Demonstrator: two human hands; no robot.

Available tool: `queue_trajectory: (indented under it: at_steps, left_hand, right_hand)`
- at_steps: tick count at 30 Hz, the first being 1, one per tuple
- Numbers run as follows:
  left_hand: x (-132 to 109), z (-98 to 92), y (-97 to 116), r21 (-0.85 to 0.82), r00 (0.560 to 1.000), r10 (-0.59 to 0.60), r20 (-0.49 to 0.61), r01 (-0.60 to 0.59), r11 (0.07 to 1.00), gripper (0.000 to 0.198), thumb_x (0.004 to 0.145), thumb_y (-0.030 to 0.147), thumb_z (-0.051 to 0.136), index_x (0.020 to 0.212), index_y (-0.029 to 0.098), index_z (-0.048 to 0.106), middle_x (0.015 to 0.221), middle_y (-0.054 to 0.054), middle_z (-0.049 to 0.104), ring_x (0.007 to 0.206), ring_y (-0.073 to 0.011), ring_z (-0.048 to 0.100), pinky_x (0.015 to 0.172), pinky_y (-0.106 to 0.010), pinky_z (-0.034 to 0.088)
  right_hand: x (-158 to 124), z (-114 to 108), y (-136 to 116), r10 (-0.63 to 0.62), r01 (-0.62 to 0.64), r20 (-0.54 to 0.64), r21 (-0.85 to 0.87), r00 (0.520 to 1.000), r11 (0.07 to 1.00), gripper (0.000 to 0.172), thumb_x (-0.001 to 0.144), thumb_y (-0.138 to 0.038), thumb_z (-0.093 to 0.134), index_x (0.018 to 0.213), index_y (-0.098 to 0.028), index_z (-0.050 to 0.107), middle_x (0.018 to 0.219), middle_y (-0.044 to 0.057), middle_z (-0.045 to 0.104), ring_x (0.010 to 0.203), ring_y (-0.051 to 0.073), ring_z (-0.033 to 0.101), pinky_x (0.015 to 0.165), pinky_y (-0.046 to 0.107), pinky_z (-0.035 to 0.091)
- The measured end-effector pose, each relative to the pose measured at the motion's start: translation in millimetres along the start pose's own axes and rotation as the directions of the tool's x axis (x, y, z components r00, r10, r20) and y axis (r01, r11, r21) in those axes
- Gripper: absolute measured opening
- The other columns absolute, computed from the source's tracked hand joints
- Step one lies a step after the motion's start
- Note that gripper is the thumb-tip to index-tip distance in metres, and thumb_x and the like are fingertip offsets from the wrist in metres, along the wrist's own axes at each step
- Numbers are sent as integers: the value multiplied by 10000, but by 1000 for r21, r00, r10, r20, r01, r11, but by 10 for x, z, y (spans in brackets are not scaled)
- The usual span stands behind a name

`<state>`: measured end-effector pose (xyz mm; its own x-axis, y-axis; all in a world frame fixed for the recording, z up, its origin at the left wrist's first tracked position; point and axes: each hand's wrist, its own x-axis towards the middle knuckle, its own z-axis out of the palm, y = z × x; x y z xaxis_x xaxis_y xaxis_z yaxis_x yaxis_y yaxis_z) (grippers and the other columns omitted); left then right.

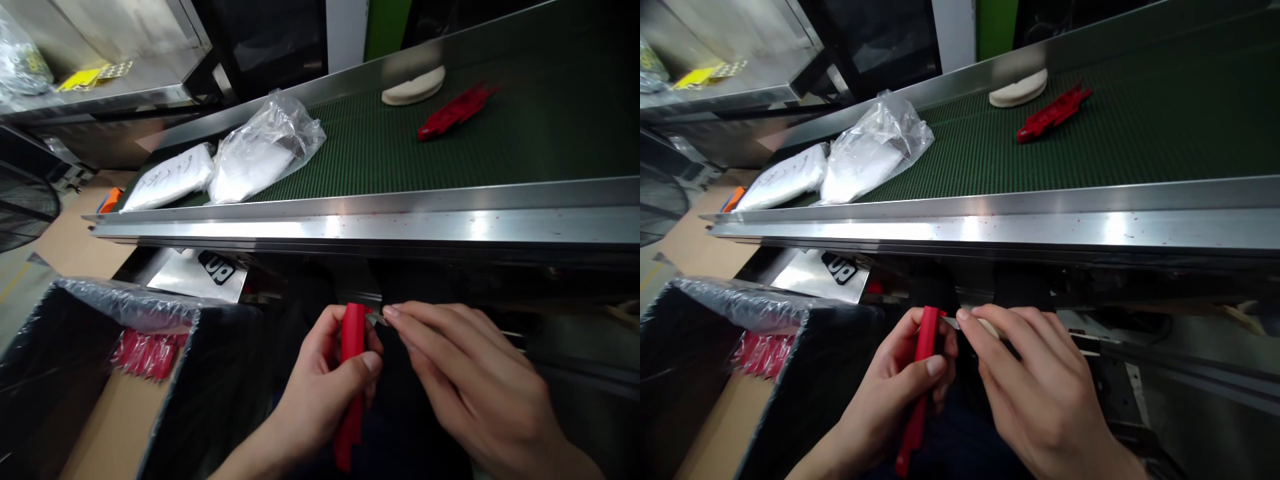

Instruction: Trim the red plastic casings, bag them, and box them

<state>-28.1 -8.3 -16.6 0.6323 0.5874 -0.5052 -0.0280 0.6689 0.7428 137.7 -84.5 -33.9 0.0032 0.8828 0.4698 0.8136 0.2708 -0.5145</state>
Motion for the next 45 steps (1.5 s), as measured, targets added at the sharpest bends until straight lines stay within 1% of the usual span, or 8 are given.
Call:
queue_trajectory:
  at_steps: [7,13,16,18,21,24,31,45]
  left_hand:
    - [7,-11,-22,105,999,23,-33,-19,994,201,849,260,652,990,193,526,879,8,556,586,-47,487,528,-160,412]
    - [22,-10,-14,-59,998,-40,40,42,997,182,812,214,619,957,186,515,864,-11,555,535,-51,464,453,-150,390]
    - [15,-6,-11,-137,995,-41,88,53,989,196,774,181,627,932,173,512,883,-27,563,529,-52,475,427,-137,379]
    - [12,-13,-27,-182,994,-38,102,57,982,210,760,184,637,930,170,515,891,-34,565,525,-53,480,413,-129,373]
    - [18,-41,-63,-303,986,-36,160,84,949,212,774,217,621,962,187,527,896,-37,570,521,-58,479,383,-108,343]
    - [29,-70,-78,-394,973,-40,227,129,910,221,791,216,599,998,201,525,914,-42,578,542,-66,498,381,-90,335]
    - [34,-70,-80,-445,961,-37,272,160,881,214,794,195,572,1003,179,531,908,-61,586,553,-79,530,381,-92,371]
    - [13,-91,-99,-458,953,-40,300,180,871,221,772,177,541,993,181,521,886,-67,582,501,-70,495,336,-89,328]
  right_hand:
    - [-28,15,29,-10,9,-2,-89,1000,996,515,816,25,581,1304,-140,574,1154,120,636,1000,240,591,799,418,474]
    - [-47,62,35,16,-17,-46,-19,999,1000,519,812,41,580,1290,-161,582,1150,111,637,1010,212,592,817,395,489]
    - [-32,63,18,36,-41,-101,-50,994,998,510,805,47,596,1279,-140,588,1136,114,640,1013,208,596,830,389,492]
    - [-20,54,-7,58,-59,-110,-8,992,998,499,802,60,595,1268,-118,593,1137,120,631,1024,204,593,842,384,494]
    - [-16,47,-53,52,-44,-96,83,994,996,459,802,77,577,1230,-89,608,1143,130,616,1032,199,584,844,376,492]
    - [-20,66,-81,27,-16,-103,104,994,994,448,805,85,562,1218,-82,612,1136,130,615,1030,194,580,830,368,491]
    - [6,109,-98,36,-24,-119,100,992,995,420,818,68,565,1203,-89,624,1125,123,620,1021,188,583,811,359,499]
    - [12,112,-99,-3,10,-127,61,992,998,420,820,60,573,1211,-89,617,1105,132,628,997,195,591,785,368,501]
